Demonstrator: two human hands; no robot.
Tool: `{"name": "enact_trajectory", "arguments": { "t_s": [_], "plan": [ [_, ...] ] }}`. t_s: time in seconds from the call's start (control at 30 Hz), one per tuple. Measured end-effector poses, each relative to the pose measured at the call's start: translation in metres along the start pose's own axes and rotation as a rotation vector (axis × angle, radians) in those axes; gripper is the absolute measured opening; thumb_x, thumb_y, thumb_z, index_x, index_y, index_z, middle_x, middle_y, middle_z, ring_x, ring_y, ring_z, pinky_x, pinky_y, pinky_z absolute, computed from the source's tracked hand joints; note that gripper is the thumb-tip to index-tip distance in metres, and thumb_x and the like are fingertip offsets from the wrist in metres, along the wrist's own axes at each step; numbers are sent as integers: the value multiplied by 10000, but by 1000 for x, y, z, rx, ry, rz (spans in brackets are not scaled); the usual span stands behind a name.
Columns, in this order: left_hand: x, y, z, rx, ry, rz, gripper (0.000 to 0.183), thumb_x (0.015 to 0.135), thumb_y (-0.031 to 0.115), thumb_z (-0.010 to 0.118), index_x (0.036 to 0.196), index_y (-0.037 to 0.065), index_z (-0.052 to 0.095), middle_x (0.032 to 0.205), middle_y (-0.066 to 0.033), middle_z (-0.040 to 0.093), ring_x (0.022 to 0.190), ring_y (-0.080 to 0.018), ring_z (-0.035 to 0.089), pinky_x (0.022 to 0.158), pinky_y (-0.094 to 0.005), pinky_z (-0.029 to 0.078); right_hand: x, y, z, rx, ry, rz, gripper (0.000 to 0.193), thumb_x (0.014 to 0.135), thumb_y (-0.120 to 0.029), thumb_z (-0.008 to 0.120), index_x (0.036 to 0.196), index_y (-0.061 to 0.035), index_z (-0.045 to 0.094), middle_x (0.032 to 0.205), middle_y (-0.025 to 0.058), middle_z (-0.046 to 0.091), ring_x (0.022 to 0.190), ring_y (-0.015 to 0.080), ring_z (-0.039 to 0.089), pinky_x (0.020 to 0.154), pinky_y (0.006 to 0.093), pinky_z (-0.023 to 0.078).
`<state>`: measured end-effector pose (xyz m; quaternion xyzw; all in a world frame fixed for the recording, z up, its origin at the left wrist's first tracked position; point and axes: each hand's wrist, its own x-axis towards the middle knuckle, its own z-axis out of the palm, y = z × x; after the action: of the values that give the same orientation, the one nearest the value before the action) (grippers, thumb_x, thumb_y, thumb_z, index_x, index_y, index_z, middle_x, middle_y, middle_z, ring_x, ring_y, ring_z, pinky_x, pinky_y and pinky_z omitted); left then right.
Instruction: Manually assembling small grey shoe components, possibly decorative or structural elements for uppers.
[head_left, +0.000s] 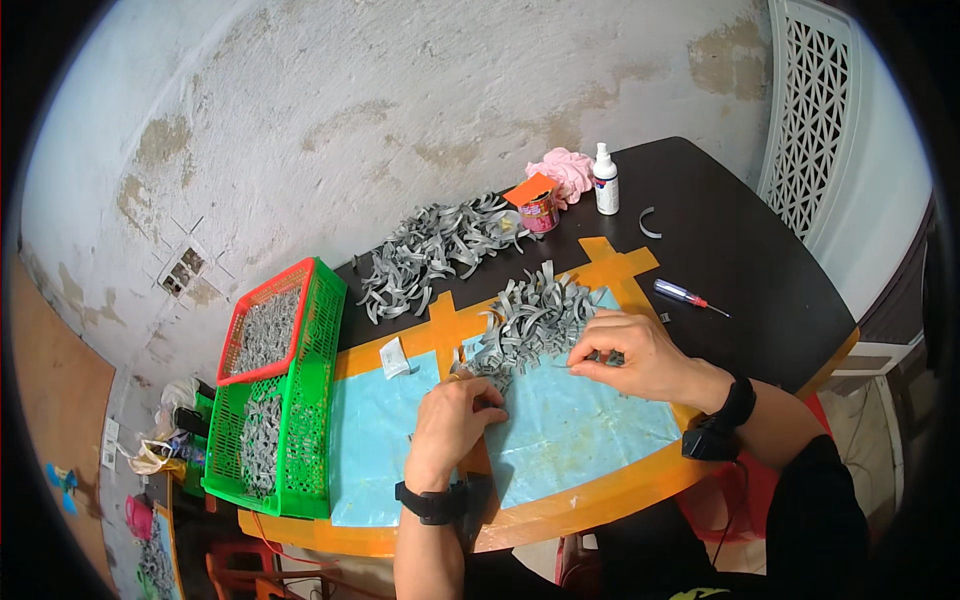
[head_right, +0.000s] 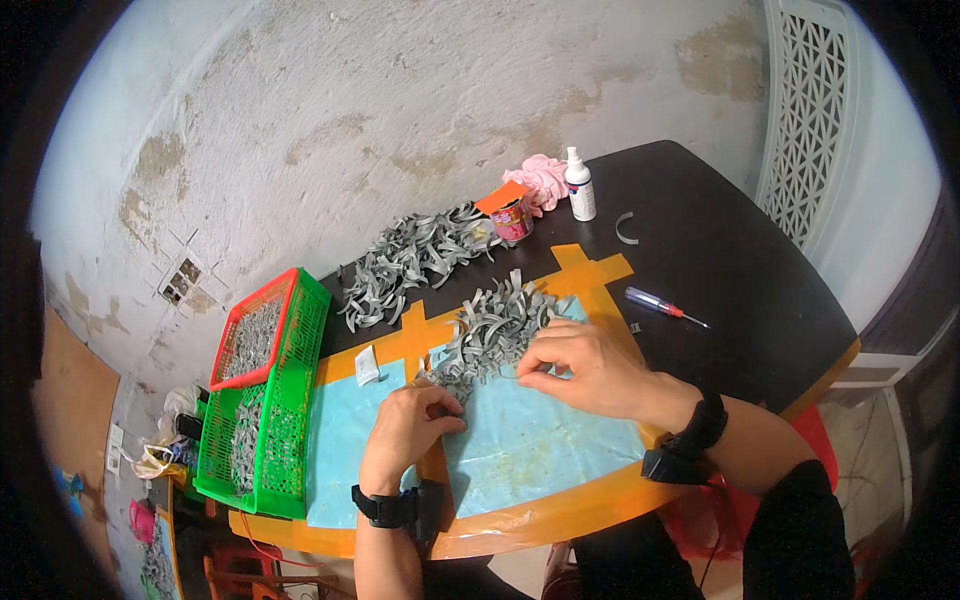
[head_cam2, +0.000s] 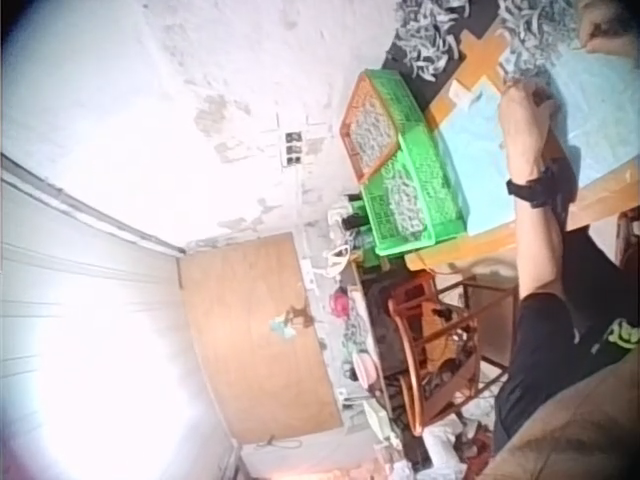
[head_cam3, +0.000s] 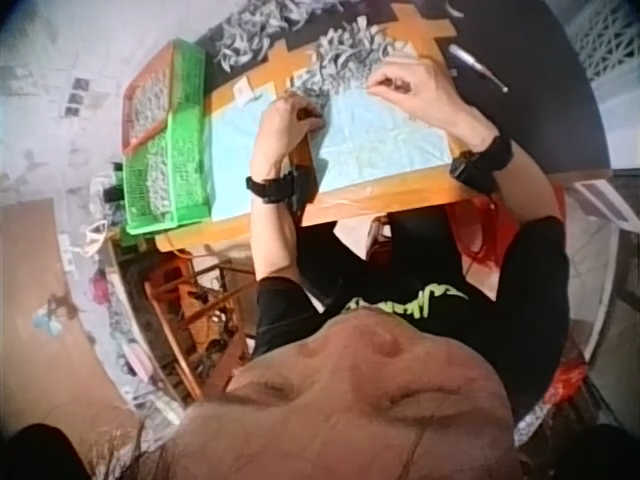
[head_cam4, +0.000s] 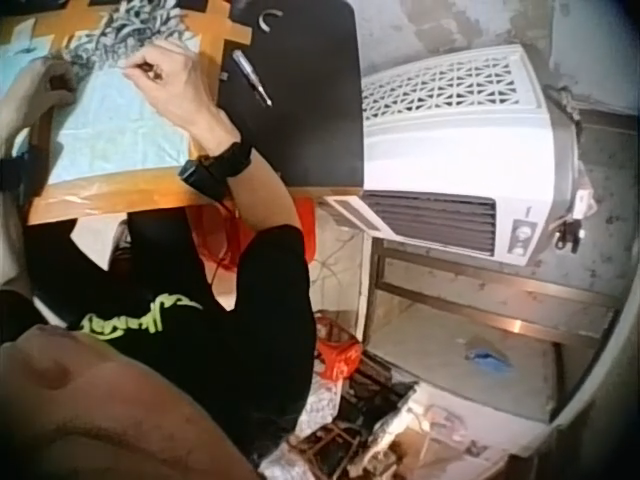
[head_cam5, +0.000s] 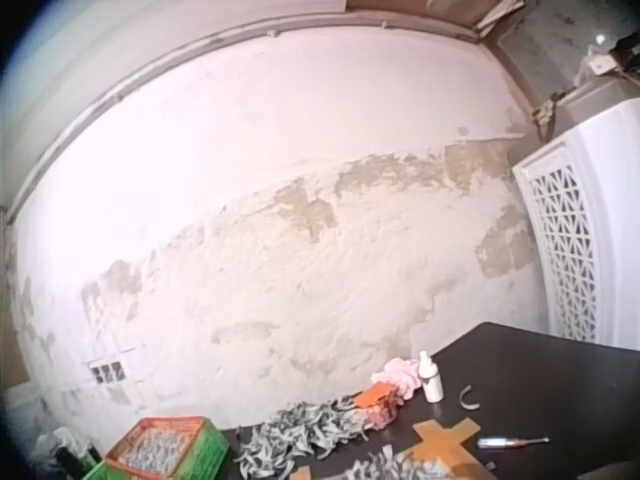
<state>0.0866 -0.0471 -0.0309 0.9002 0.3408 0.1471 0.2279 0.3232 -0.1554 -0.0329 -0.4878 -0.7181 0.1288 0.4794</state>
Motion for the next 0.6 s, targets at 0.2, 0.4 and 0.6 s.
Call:
{"name": "enact_trajectory", "arguments": {
  "t_s": [0.2, 0.4, 0.6],
  "plan": [
    [5, 3, 4, -130, 16, -15, 181, 705, 82, 760, 858, 38, 673, 740, -64, 619, 678, -205, 614, 625, -304, 483, -3, -1, 0, 43, -63, 51, 58, 798, -60, 674, 822, -26, 634, 779, 52, 605, 759, 173, 564, 608, 269, 485],
    [9, 10, 19, -1178, -16, -161, 157, 854, 33, 645, 1006, -2, 627, 882, -53, 652, 747, -128, 622, 681, -235, 522, -5, -4, 2, 74, -7, 14, 65, 794, -63, 684, 830, -31, 640, 766, 52, 603, 708, 167, 557, 592, 272, 464],
    [8, 20, 30, -1676, -94, -263, 172, 880, -3, 584, 1045, -12, 630, 973, -137, 660, 871, -168, 651, 753, -216, 558, -6, -7, 2, 107, 51, -12, 72, 785, -54, 692, 840, -34, 650, 762, 50, 603, 696, 164, 555, 590, 272, 462]
  ]
}}
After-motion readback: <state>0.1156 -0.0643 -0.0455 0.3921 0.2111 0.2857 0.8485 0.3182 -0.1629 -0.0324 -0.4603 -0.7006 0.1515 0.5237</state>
